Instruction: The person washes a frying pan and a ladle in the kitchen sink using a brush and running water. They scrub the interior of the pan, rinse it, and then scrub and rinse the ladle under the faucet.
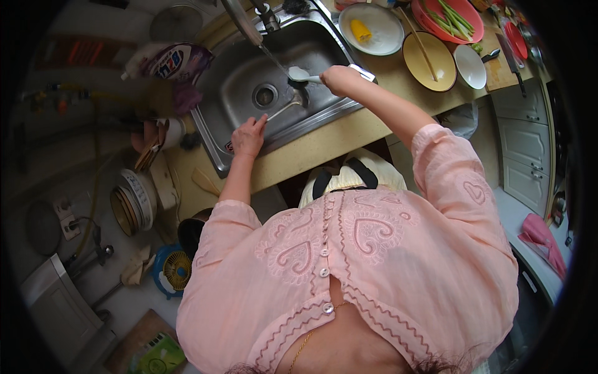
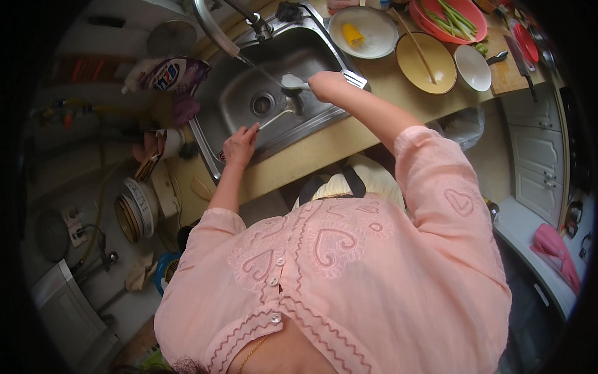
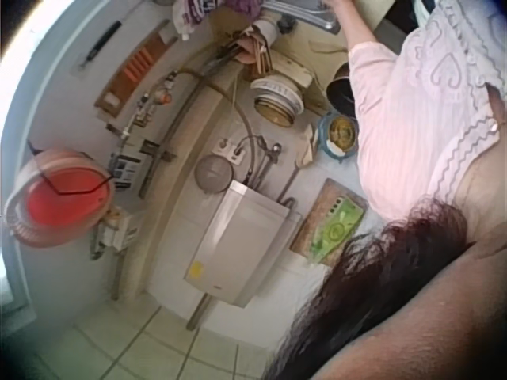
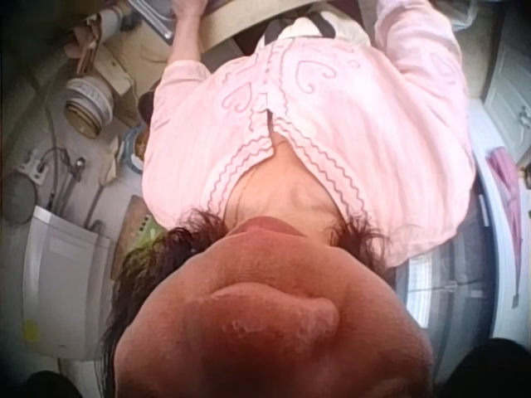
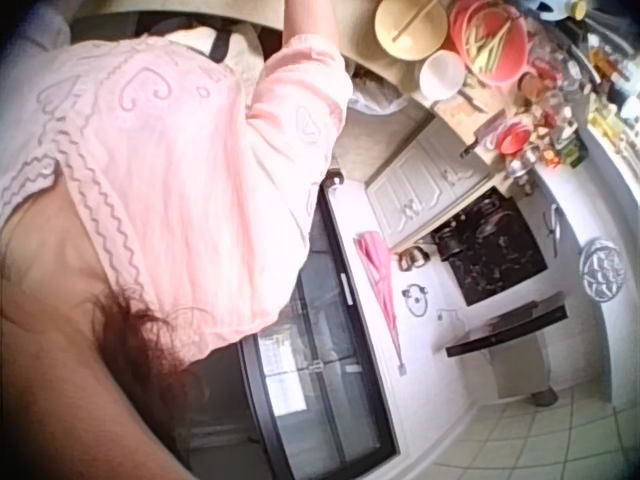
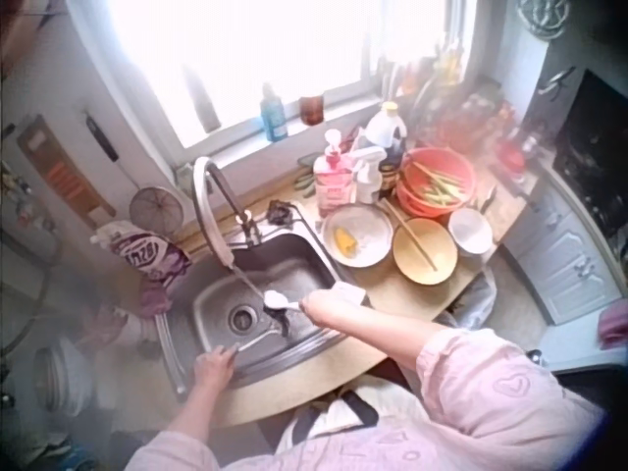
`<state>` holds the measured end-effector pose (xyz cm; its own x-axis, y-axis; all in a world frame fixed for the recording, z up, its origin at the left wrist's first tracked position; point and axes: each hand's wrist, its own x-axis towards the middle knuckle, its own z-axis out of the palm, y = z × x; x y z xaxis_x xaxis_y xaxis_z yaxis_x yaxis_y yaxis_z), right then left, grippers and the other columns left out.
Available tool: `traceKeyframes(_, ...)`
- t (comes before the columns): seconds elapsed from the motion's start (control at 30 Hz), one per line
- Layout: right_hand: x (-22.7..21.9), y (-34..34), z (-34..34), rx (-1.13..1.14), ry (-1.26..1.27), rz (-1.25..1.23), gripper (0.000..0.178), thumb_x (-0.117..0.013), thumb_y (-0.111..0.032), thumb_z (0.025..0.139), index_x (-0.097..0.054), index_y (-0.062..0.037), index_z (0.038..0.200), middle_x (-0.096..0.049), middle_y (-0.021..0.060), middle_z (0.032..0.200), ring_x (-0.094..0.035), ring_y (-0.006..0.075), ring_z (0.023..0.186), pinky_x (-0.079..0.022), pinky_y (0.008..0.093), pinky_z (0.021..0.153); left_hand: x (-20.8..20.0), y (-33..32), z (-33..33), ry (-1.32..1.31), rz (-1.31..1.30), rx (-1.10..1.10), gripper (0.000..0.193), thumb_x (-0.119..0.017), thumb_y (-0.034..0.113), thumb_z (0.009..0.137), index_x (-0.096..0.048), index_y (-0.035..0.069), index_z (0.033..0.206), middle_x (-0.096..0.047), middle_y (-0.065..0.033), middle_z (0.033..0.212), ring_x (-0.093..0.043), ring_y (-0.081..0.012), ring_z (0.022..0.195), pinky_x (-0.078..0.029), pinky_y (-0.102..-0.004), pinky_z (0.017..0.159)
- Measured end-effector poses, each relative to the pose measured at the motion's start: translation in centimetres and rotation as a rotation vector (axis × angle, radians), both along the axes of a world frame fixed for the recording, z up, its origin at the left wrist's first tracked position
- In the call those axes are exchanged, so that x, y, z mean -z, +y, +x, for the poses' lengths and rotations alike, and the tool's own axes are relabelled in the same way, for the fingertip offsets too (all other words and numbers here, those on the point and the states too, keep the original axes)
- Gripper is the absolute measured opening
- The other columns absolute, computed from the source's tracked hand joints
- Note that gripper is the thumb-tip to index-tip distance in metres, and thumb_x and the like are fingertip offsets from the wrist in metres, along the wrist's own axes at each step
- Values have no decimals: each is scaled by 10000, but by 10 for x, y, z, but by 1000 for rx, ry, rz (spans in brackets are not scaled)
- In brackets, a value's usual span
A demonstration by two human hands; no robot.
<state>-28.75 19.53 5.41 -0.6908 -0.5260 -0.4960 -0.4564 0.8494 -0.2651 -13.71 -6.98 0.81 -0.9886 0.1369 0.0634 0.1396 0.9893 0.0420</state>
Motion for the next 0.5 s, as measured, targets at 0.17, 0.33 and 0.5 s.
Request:
traceKeyframes(0.17,-3,-1,0,-42,35,12,224,-547,-62,759,-643,-109,957,-640,93,943,-620,281,884,-506,376,684,-2,5,0,-2,-31,-6,227,-603,234,793,-617,279,1015,-535,-8,738,-580,-230,625,-475,-368,529)
traceKeyframes(0.33,28,5,-16,36,-20,6,241,-531,-37,756,-633,-57,973,-642,114,914,-640,277,801,-510,381,619,-10,7,5,-3,19,-41,243,-607,232,791,-617,282,1029,-536,-10,734,-580,-230,630,-470,-368,534)
traceKeyframes(0.5,64,14,-18,622,-724,-272,141,-514,-184,870,-565,-60,915,-515,68,622,-480,153,443,-389,280,374,-3,8,22,-36,287,-294,263,-599,234,798,-619,265,1059,-577,-18,774,-598,-241,704,-481,-374,600)
